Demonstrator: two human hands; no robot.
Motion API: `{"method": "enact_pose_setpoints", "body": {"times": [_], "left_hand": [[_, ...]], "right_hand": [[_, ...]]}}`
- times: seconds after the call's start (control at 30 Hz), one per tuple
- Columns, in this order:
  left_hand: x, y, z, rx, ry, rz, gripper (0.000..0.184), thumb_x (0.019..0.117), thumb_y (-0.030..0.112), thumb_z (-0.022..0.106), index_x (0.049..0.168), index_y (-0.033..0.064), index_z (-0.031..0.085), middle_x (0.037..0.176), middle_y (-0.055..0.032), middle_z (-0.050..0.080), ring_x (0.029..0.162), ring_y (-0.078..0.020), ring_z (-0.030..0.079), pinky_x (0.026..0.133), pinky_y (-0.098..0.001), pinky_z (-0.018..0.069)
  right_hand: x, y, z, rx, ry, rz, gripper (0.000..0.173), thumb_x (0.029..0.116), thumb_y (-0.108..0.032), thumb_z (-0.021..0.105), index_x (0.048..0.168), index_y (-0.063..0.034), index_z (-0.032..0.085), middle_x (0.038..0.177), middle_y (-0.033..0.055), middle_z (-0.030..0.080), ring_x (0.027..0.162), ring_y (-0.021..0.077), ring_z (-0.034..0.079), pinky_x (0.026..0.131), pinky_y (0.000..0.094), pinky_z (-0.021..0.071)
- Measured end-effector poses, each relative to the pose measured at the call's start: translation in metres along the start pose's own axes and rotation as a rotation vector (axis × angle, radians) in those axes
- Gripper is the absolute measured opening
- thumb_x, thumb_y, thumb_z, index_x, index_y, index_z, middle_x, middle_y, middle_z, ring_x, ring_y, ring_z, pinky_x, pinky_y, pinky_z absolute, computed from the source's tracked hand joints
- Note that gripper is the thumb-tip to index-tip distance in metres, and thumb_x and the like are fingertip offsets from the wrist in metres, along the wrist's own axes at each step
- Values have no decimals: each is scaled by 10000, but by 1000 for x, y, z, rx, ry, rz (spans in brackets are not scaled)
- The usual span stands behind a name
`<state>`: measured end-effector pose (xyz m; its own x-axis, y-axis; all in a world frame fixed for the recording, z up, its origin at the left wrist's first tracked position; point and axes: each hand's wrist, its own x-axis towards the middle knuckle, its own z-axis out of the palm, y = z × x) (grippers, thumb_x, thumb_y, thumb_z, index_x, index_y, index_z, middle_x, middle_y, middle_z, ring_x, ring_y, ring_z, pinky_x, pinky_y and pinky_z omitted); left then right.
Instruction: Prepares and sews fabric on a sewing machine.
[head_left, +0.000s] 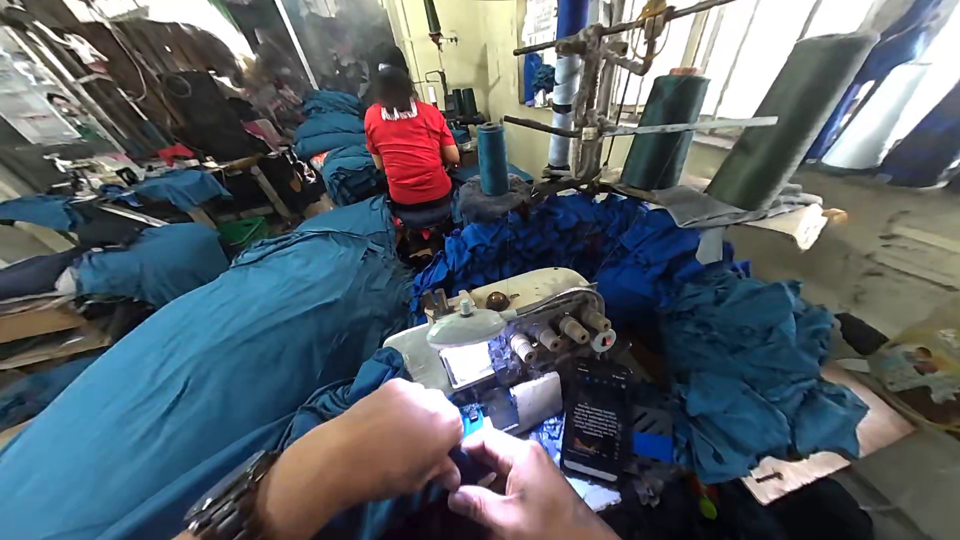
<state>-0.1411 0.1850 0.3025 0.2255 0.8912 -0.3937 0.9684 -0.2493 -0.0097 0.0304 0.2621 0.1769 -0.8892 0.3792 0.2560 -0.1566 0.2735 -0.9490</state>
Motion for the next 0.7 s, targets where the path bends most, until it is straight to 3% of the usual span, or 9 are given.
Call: {"method": "enact_pose_setpoints", "body": {"times": [0.07,0.17,0.37,0.43,0.53,0.6,0.67,0.7], "left_hand": [[0,-2,4,26,31,10,312,1007,318,632,911,24,677,854,-162,679,836,-369,696,671,-549,539],[-1,-1,-4,-34,-47,8,251,1022,251,608,974,14,674,916,-169,685,907,-379,688,732,-563,536],[-6,1,-10,-67,-13,-105,321,1063,321,534,980,45,675,913,-133,673,895,-326,683,737,-533,537],[-10,-1,-15,-85,-28,-139,328,1068,323,520,982,49,679,909,-127,669,883,-321,679,734,-539,532],[-12,8,-21,-118,-29,-51,304,1054,304,548,968,52,694,895,-129,675,870,-327,678,727,-552,523],[-7,24,-24,-97,-54,30,263,1032,254,574,941,44,704,897,-145,688,883,-355,682,722,-578,519],[-12,31,-26,-28,-96,-47,244,1017,230,587,923,31,693,905,-162,690,888,-382,683,714,-595,520],[-19,32,-32,4,-139,-162,254,1027,226,575,960,11,693,947,-186,697,918,-403,689,737,-609,529]], "right_hand": [[1,1,4,65,91,0,319,916,-109,731,1196,8,631,1093,91,714,949,115,714,847,299,615],[4,1,8,76,254,-56,269,890,-22,687,1154,3,639,1057,70,711,892,92,704,784,263,609],[1,7,14,-69,531,-372,122,926,-55,673,1034,3,670,1046,97,682,839,77,676,707,211,604],[-10,8,29,18,581,-259,140,919,-36,665,1042,29,651,1005,94,663,788,70,648,655,209,577],[-17,-7,72,174,348,160,333,931,-75,659,1208,95,586,1001,156,697,795,178,704,708,359,609],[-10,-15,100,52,117,89,333,945,-123,675,1159,131,656,957,200,733,807,256,723,785,425,598],[-1,-25,96,-115,-162,-34,300,959,-118,663,1216,29,710,1009,155,758,845,249,723,809,414,570],[1,-30,89,-195,-281,-5,321,971,-117,663,1272,-18,714,1080,148,762,925,272,728,867,458,556]]}}
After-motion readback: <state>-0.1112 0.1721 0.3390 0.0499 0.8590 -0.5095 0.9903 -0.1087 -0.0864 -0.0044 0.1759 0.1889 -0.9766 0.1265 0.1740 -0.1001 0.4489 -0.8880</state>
